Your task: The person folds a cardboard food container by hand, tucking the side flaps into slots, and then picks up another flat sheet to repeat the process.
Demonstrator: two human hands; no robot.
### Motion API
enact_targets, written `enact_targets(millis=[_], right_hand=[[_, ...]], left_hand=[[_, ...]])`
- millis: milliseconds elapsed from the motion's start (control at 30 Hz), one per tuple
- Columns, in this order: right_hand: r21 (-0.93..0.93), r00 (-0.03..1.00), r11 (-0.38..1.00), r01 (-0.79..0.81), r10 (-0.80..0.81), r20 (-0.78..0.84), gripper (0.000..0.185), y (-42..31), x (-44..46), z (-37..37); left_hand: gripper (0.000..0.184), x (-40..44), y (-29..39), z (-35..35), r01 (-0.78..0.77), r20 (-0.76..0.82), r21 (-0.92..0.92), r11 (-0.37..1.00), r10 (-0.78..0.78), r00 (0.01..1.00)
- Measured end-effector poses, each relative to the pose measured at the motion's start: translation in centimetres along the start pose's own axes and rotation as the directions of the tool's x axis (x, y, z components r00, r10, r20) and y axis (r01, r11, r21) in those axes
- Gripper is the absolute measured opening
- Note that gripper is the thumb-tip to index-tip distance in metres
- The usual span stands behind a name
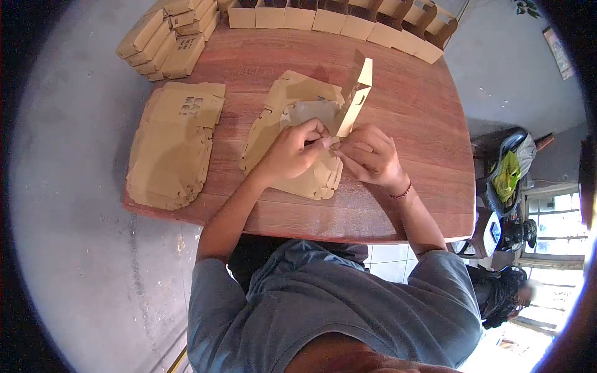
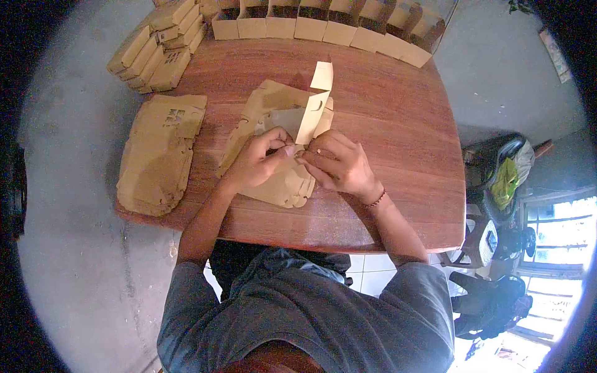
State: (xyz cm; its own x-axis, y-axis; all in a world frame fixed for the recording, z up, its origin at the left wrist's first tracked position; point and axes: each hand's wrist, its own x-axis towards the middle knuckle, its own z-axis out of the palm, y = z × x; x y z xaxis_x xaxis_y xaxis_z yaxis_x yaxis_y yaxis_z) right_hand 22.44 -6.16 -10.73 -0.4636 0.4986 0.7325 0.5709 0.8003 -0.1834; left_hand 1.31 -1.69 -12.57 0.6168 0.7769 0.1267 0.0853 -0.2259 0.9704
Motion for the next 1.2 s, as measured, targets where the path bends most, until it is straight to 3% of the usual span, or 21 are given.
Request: enact_targets(millis=[433,633,700,833,933,1000,1033,1100,1133,1200], right_hand=[[0.022,0.994,0.995,-0.093,0.092,0.055,0.016,0.8,-1.0,0.4],[0.154,0.995,0.985,-0.083,0.073,0.072,0.017,1.7,-1.4,0.7],[0.196,0.969,0.949,-0.247,0.238,0.066,0.020,1.3,-1.5,0.9],[0.220,0.978,0.954,-0.205,0.208,0.007,0.024,1.7,-2.0,1.3],[0.234,0.963,0.935,-0.265,0.268,0.021,0.022,1.3,-2.0,1.4],[0.317,0.902,0.852,-0.417,0.430,0.033,0.021,1.0,-2.2,1.6],[0.317,0.903,0.852,-0.417,0.429,0.033,0.021,0.9,-2.2,1.5],[0.330,0.799,0.730,-0.599,0.571,0.189,0.024,0.8,-2.0,1.1],[0.331,0.799,0.730,-0.598,0.571,0.187,0.024,0.8,-1.8,1.0],[0.470,0.651,0.470,-0.747,0.659,0.376,0.024,1.1,-1.6,0.7]], left_hand=[[0.016,0.2,-0.7,0.1,-0.020,-0.018,0.015,1.000,0.020,1.000],[0.020,0.1,0.0,-0.1,-0.053,0.032,0.007,0.999,0.053,0.998],[0.022,0.1,0.5,-0.2,0.025,0.056,0.019,0.999,-0.026,0.998],[0.022,0.1,0.1,-0.2,-0.050,0.041,0.018,0.999,0.049,0.998],[0.022,0.1,0.1,-0.1,-0.098,0.047,0.004,0.995,0.098,0.994],[0.022,0.1,-0.3,0.0,-0.092,0.042,0.036,0.995,0.090,0.995],[0.022,0.1,-0.5,0.0,-0.092,0.042,0.036,0.995,0.090,0.995],[0.022,0.2,-0.8,0.0,-0.064,0.080,0.054,0.997,0.059,0.995],[0.022,0.2,-0.8,0.1,-0.064,0.080,0.055,0.996,0.060,0.995],[0.020,0.1,-0.6,0.4,-0.102,0.075,-0.004,0.995,0.102,0.992]])
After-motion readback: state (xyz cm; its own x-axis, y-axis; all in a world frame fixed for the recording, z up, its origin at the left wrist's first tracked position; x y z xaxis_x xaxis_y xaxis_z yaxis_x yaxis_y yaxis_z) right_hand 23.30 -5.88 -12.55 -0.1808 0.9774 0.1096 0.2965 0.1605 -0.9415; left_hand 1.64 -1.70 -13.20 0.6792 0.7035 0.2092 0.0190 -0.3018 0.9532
